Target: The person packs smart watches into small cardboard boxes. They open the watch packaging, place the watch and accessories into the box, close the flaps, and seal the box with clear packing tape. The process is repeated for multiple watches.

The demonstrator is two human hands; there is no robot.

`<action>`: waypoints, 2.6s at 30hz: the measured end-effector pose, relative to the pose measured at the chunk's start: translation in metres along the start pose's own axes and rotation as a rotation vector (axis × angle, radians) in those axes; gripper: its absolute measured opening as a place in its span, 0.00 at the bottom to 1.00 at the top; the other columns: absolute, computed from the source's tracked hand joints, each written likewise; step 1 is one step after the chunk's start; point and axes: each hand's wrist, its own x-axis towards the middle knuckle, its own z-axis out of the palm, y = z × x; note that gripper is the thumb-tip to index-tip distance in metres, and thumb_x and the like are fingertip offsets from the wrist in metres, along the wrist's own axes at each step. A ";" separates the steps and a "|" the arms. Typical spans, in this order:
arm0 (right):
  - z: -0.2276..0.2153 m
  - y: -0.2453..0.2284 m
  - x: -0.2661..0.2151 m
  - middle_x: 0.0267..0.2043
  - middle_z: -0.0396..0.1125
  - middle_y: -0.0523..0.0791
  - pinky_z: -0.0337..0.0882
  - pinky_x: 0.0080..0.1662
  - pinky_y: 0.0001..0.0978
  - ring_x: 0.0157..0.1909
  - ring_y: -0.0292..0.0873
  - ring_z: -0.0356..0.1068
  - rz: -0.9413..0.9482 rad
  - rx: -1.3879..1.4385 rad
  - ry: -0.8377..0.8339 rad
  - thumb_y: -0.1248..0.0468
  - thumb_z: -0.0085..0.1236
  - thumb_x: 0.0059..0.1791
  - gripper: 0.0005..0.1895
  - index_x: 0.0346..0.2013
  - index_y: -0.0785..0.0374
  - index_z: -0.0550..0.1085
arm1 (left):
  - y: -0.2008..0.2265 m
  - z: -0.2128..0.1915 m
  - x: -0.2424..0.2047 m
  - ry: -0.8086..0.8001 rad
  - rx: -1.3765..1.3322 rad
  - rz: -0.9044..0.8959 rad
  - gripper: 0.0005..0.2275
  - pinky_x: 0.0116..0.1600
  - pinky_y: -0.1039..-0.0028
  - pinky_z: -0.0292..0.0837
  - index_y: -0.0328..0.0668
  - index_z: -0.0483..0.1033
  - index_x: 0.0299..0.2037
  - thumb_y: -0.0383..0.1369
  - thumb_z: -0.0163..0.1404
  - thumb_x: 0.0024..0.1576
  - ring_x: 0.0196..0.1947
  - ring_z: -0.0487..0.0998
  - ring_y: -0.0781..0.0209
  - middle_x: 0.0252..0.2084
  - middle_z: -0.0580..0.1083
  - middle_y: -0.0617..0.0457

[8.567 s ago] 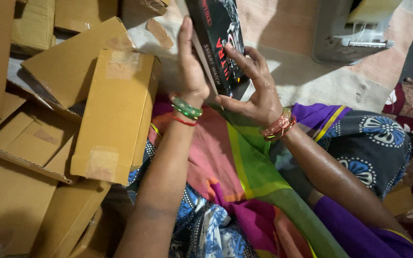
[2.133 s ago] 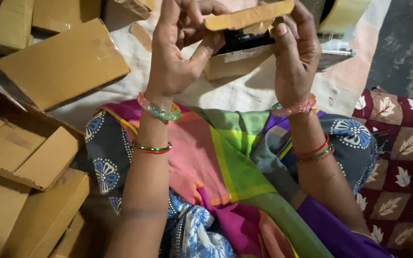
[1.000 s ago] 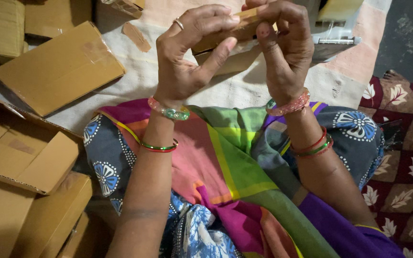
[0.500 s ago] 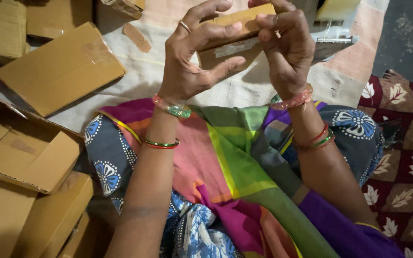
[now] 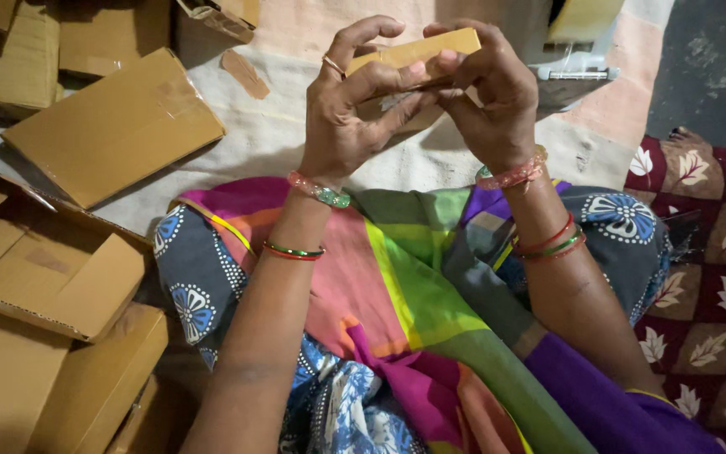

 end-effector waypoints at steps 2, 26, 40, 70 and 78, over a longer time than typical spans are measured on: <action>0.002 -0.006 0.002 0.69 0.60 0.52 0.78 0.64 0.35 0.69 0.44 0.67 -0.004 -0.053 0.012 0.85 0.60 0.57 0.15 0.45 0.69 0.65 | -0.001 0.002 -0.001 0.001 0.011 0.003 0.13 0.58 0.71 0.80 0.51 0.83 0.48 0.29 0.71 0.56 0.58 0.78 0.58 0.62 0.70 0.54; -0.118 0.023 -0.048 0.34 0.71 0.47 0.71 0.26 0.27 0.28 0.36 0.71 0.707 -0.575 0.543 0.53 0.67 0.54 0.18 0.42 0.65 0.74 | 0.007 -0.009 0.000 0.018 0.119 0.026 0.19 0.58 0.70 0.79 0.53 0.80 0.49 0.27 0.73 0.51 0.59 0.78 0.56 0.61 0.70 0.54; -0.104 0.031 -0.059 0.48 0.76 0.55 0.86 0.36 0.42 0.42 0.45 0.78 0.294 0.056 1.031 0.68 0.59 0.47 0.08 0.24 0.70 0.75 | 0.000 -0.007 0.003 0.060 0.157 0.051 0.20 0.57 0.67 0.79 0.54 0.79 0.50 0.29 0.73 0.51 0.57 0.78 0.55 0.58 0.71 0.54; -0.006 -0.098 0.000 0.41 0.74 0.49 0.76 0.42 0.36 0.42 0.43 0.76 -0.187 -0.826 -0.102 0.71 0.68 0.55 0.07 0.43 0.67 0.76 | -0.003 -0.017 0.011 0.025 0.050 -0.039 0.21 0.63 0.69 0.77 0.52 0.80 0.56 0.28 0.71 0.53 0.58 0.76 0.57 0.55 0.73 0.54; 0.037 -0.093 0.046 0.35 0.71 0.41 0.70 0.40 0.36 0.39 0.43 0.71 -0.393 -1.319 -0.173 0.64 0.65 0.53 0.04 0.38 0.58 0.76 | 0.003 -0.025 0.013 -0.016 -0.038 -0.074 0.20 0.63 0.69 0.77 0.50 0.80 0.55 0.30 0.68 0.51 0.59 0.77 0.56 0.57 0.73 0.50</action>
